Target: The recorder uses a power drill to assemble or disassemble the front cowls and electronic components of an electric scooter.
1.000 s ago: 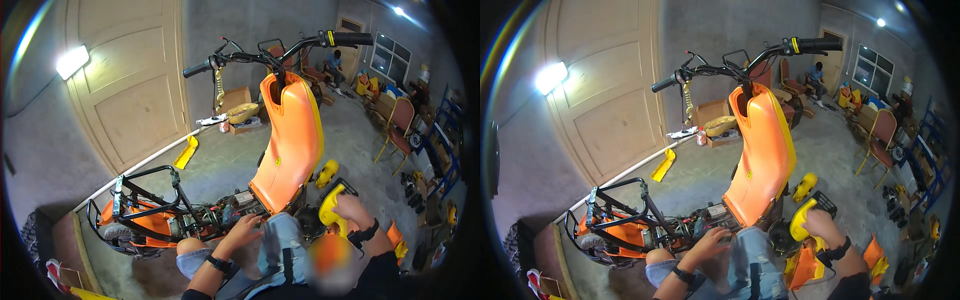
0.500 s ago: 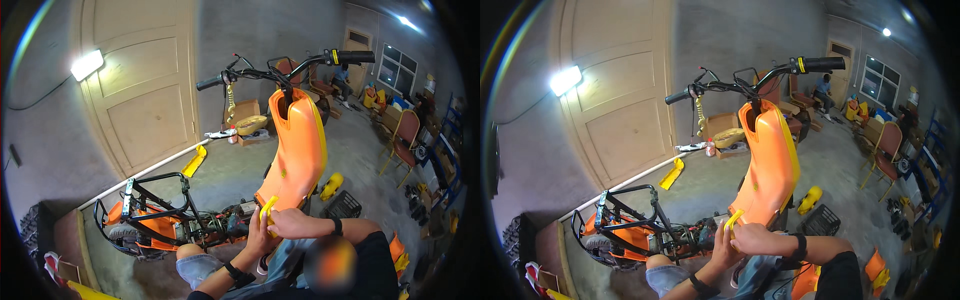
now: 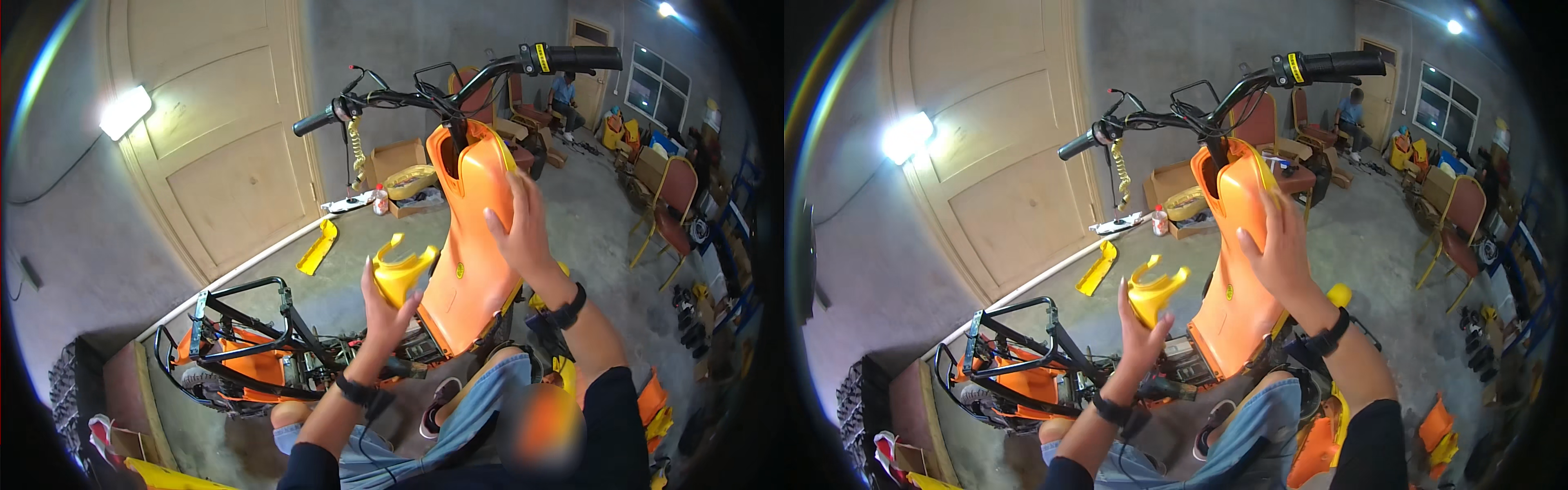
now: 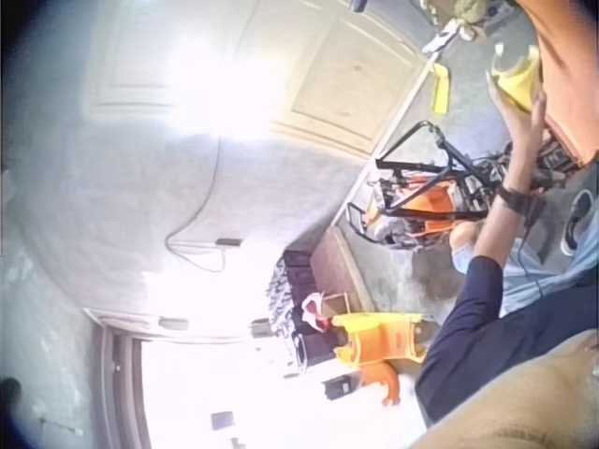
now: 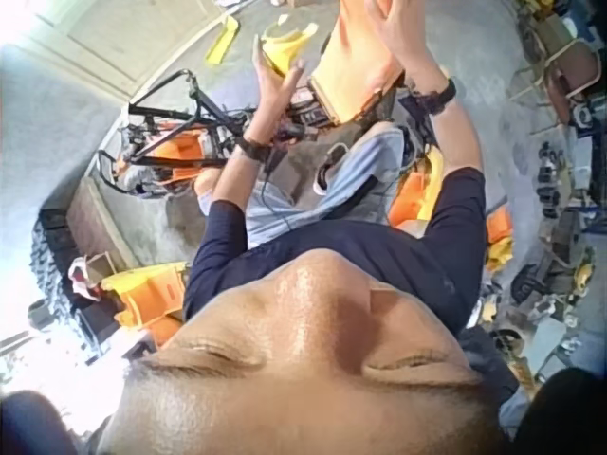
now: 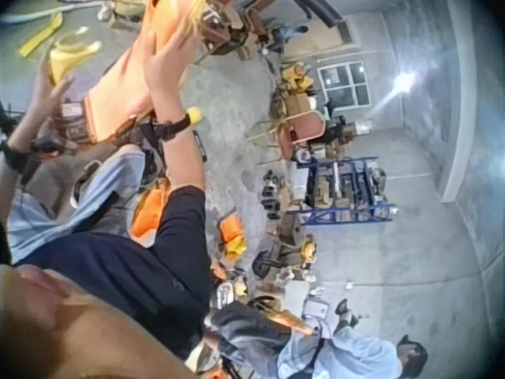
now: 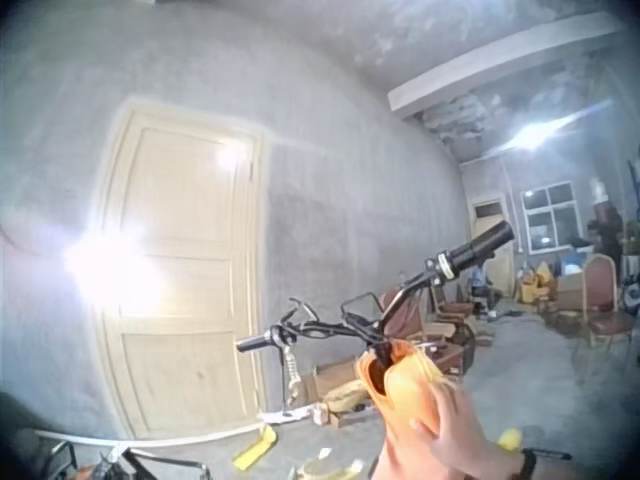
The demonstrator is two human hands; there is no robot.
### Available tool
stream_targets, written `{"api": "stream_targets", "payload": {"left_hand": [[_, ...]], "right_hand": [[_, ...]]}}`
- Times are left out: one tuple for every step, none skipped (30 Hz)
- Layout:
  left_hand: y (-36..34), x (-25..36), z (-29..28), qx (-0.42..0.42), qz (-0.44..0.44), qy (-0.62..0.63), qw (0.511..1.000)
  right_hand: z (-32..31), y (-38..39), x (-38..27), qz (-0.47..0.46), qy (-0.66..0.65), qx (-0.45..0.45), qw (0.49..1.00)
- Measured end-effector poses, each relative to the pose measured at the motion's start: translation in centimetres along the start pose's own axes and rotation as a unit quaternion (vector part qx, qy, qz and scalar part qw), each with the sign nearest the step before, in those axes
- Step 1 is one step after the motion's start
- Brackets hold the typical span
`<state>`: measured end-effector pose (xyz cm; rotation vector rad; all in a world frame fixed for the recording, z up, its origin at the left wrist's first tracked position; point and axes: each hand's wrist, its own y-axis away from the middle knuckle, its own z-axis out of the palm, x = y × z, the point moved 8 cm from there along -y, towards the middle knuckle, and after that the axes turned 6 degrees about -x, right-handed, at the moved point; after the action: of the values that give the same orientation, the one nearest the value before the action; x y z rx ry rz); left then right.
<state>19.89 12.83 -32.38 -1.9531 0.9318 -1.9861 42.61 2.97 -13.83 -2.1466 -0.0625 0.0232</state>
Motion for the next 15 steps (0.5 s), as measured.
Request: {"api": "stream_targets", "payload": {"left_hand": [[-2.5, 0.8, 0.5, 0.014, 0.039, -0.003, 0.999], [-4.7, 1.2, 1.2, 0.028, 0.049, 0.005, 0.998], [-6.6, 1.9, 2.0, 0.029, 0.071, 0.01, 0.997], [-8.6, 2.4, 3.2, 0.021, 0.095, 0.079, 0.992], [-10.6, 2.5, 4.0, 0.027, 0.08, 0.043, 0.995], [-12.3, 2.9, 4.6, 0.041, 0.09, -0.008, 0.995], [-13.7, 3.1, 5.5, 0.032, 0.102, -0.003, 0.994], [-15.1, 3.0, 6.3, 0.022, 0.092, -0.001, 0.996], [-16.2, 3.0, 6.9, 0.017, 0.099, 0.015, 0.995], [-17.2, 3.1, 7.4, 0.021, 0.116, 0.019, 0.993], [-18.2, 3.0, 7.8, 0.022, 0.122, 0.028, 0.992], [-19.1, 2.7, 8.3, 0.019, 0.113, 0.04, 0.993], [-19.8, 2.8, 8.8, 0.018, 0.132, 0.051, 0.99], [-20.3, 3.0, 9.2, 0.026, 0.149, 0.014, 0.988], [-20.7, 3.0, 9.7, 0.028, 0.154, -0.018, 0.988]], "right_hand": [[0.3, -0.4, 1.2, 0.011, 0.019, 0.028, 0.999], [1.2, -0.5, 2.3, 0.024, 0.01, 0.019, 0.999], [2.1, -0.6, 3.2, 0.037, 0.0, 0.013, 0.999], [3.0, -0.5, 4.0, 0.05, -0.012, 0.007, 0.999], [3.6, -0.3, 4.7, 0.057, -0.004, 0.005, 0.998], [4.1, 0.1, 5.1, 0.062, 0.005, 0.005, 0.998], [4.5, 0.4, 5.4, 0.06, 0.016, 0.012, 0.998], [5.0, 0.7, 6.0, 0.08, 0.008, 0.014, 0.997], [5.5, 1.1, 6.4, 0.093, 0.003, 0.021, 0.995], [5.8, 1.4, 7.0, 0.112, -0.004, 0.022, 0.993], [5.9, 1.6, 7.0, 0.099, 0.006, 0.042, 0.994], [6.0, 1.6, 7.2, 0.089, 0.005, 0.053, 0.995], [6.2, 1.8, 7.3, 0.08, 0.003, 0.062, 0.995], [6.3, 1.9, 7.3, 0.073, 0.0, 0.069, 0.995], [6.3, 2.0, 7.2, 0.062, 0.007, 0.081, 0.995]]}}
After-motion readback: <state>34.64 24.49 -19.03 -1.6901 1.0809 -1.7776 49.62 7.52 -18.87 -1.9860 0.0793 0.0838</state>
